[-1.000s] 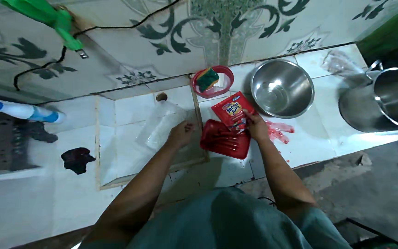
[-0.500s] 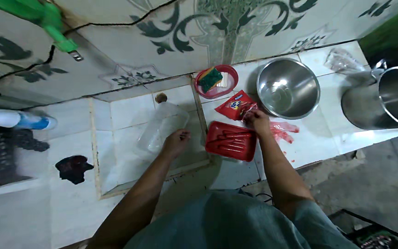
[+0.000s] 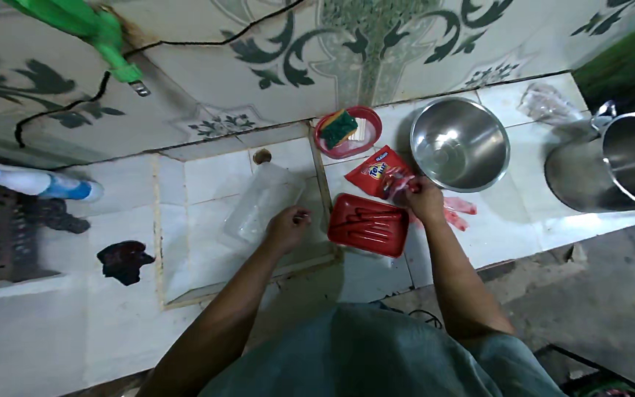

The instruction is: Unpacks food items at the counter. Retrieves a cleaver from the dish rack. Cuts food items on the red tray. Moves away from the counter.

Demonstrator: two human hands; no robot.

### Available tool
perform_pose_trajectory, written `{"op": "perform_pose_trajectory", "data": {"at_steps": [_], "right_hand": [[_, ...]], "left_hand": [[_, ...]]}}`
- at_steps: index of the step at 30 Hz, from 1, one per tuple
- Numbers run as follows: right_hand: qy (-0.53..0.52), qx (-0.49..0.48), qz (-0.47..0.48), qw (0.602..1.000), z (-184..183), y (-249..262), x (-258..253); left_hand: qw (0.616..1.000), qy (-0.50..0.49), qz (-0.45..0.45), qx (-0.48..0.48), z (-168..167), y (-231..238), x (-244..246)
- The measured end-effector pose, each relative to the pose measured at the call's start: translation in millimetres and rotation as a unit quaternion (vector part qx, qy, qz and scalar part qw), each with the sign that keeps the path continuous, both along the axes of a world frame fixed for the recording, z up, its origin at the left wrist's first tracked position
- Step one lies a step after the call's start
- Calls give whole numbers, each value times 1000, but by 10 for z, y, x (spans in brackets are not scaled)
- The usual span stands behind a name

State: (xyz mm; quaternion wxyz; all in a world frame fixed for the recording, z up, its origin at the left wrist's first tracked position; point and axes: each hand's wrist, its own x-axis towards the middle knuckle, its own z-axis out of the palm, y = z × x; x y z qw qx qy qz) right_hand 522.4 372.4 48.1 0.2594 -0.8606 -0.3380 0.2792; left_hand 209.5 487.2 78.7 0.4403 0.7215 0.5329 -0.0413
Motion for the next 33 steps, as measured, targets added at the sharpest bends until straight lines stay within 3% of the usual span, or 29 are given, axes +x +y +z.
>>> {"op": "perform_pose_trajectory", "data": {"at_steps": [5,8,14,22,27,30,33], "right_hand": [[50,284,-32,957,222,-551,-36],[-24,353,12,935,387,-780,-51],[-147,389,41,908,662,-1227,48],[-284,400,51,870,785,-1694,310],[-326,399,66,855,817,-1873,475],[-294,408,77,861,868,-1947,533],[-135,407,70,901,924,-2021,571]], "left_hand": [[993,-95,-61,40,355,-291,596],[955,-231,-125,137,490,-571,1036],[926,-348,-134,56,948,-1072,1696],[949,-270,-126,-99,1122,-1497,2065],[959,-238,-134,-80,1235,-1686,2204],[966,-201,-159,-24,1323,-1767,2286],[960,-240,-134,-53,1284,-1810,2335]]}}
